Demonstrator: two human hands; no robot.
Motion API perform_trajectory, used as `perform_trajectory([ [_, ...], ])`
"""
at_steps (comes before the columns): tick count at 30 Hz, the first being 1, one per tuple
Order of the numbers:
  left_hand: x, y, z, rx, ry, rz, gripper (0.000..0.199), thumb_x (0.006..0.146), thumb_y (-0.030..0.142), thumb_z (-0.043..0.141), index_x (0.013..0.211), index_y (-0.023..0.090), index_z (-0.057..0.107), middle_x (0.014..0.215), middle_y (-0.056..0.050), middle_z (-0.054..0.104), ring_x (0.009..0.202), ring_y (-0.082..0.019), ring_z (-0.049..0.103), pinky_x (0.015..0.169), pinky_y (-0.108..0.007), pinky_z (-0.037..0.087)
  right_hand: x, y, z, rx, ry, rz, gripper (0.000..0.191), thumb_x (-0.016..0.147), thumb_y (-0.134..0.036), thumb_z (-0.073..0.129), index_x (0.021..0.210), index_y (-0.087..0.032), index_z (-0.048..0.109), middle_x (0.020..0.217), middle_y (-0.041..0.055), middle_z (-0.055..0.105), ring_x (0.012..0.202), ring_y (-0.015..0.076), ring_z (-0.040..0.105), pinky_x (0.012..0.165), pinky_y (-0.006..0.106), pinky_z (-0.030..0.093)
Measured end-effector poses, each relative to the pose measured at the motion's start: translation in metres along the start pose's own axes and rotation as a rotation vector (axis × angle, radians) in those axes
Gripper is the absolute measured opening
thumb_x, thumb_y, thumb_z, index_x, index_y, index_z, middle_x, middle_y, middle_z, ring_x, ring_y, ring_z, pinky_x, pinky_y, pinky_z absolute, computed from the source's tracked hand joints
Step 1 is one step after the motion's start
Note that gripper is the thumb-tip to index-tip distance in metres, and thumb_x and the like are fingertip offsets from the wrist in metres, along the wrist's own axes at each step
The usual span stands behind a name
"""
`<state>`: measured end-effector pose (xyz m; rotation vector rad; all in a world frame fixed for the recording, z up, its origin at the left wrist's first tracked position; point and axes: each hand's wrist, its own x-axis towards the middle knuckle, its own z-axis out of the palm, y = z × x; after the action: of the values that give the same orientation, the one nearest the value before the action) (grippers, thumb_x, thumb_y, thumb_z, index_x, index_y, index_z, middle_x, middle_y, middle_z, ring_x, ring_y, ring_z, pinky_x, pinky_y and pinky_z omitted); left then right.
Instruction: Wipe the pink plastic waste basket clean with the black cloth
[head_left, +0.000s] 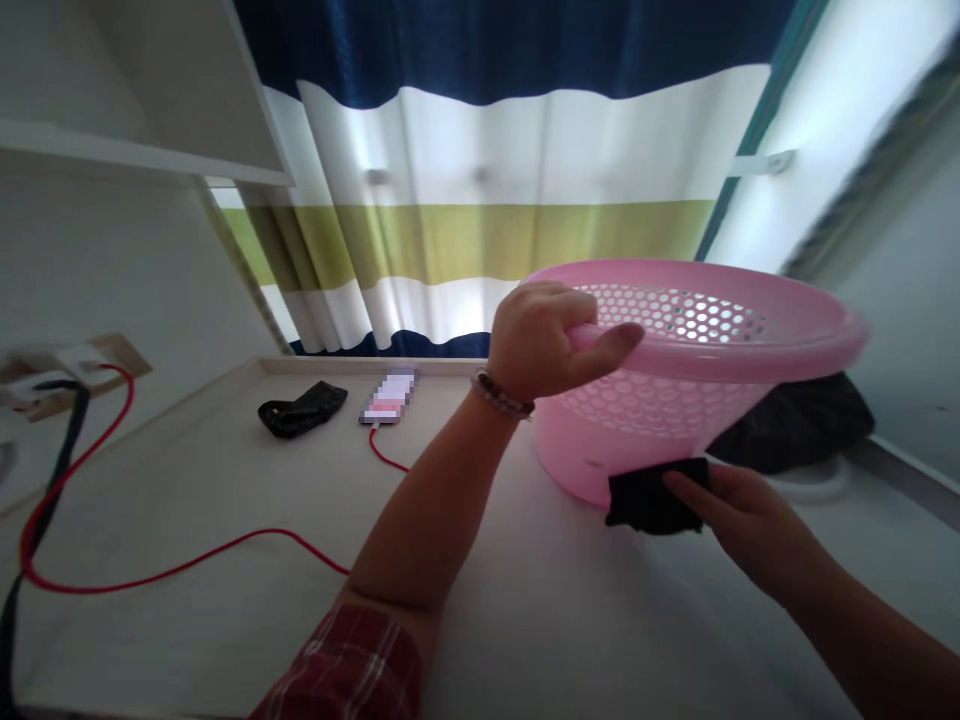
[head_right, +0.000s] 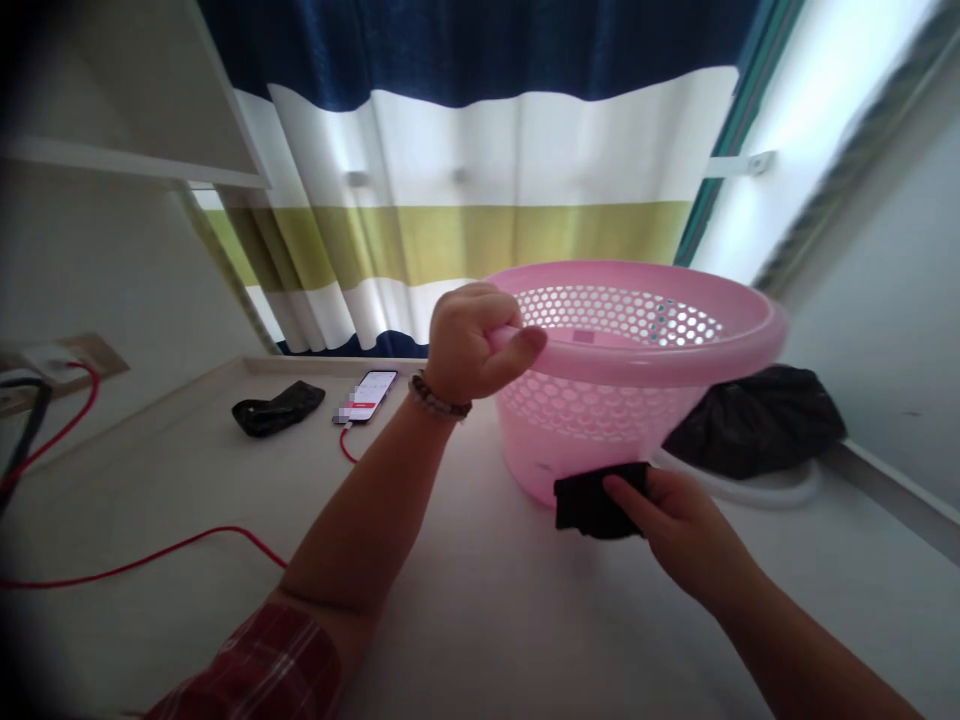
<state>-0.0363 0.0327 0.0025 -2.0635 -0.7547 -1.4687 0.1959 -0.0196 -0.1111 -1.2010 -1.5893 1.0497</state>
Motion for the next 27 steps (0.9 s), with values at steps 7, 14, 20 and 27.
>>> perform_trajectory([
  [7,0.001,0.004,-0.003,-0.106,0.002,-0.017,0.051,0.08,0.055,0.045,0.047,0.018,0.03,0.047,0.003,0.026,0.048,-0.009,0.027,0.05,-0.029,0.02,-0.015,-0.019,-0.014,0.218,-0.081,0.106,0.033,0.071,-0.048,0.066,0.077,-0.016,0.068,0.062,0.0031,0.067,0.049,0.0165,0.059,0.044,0.026,0.045],
  [14,-0.001,0.005,-0.008,-0.075,-0.002,-0.028,0.05,0.079,0.054,0.047,0.047,0.018,0.032,0.047,0.003,0.027,0.048,-0.01,0.027,0.05,-0.029,0.019,-0.024,0.04,0.009,0.148,-0.186,0.295,0.037,0.073,-0.049,0.062,0.08,-0.012,0.066,0.067,0.0055,0.069,0.057,0.0186,0.063,0.05,0.027,0.047],
  [20,-0.002,0.007,-0.015,-0.116,-0.009,-0.03,0.049,0.08,0.053,0.044,0.048,0.018,0.033,0.048,0.002,0.028,0.048,-0.01,0.029,0.05,-0.03,0.021,-0.029,-0.001,-0.008,0.192,-0.264,0.135,0.035,0.078,-0.046,0.06,0.088,-0.014,0.066,0.071,0.0059,0.071,0.063,0.0217,0.066,0.059,0.033,0.053],
  [27,-0.002,0.01,-0.019,-0.134,-0.039,-0.046,0.049,0.083,0.054,0.041,0.049,0.019,0.033,0.049,0.001,0.03,0.05,-0.011,0.032,0.051,-0.031,0.024,-0.031,-0.026,-0.018,0.34,-0.069,0.076,0.028,0.072,-0.043,0.068,0.081,-0.016,0.068,0.063,0.0037,0.068,0.05,0.0172,0.06,0.043,0.026,0.046],
])
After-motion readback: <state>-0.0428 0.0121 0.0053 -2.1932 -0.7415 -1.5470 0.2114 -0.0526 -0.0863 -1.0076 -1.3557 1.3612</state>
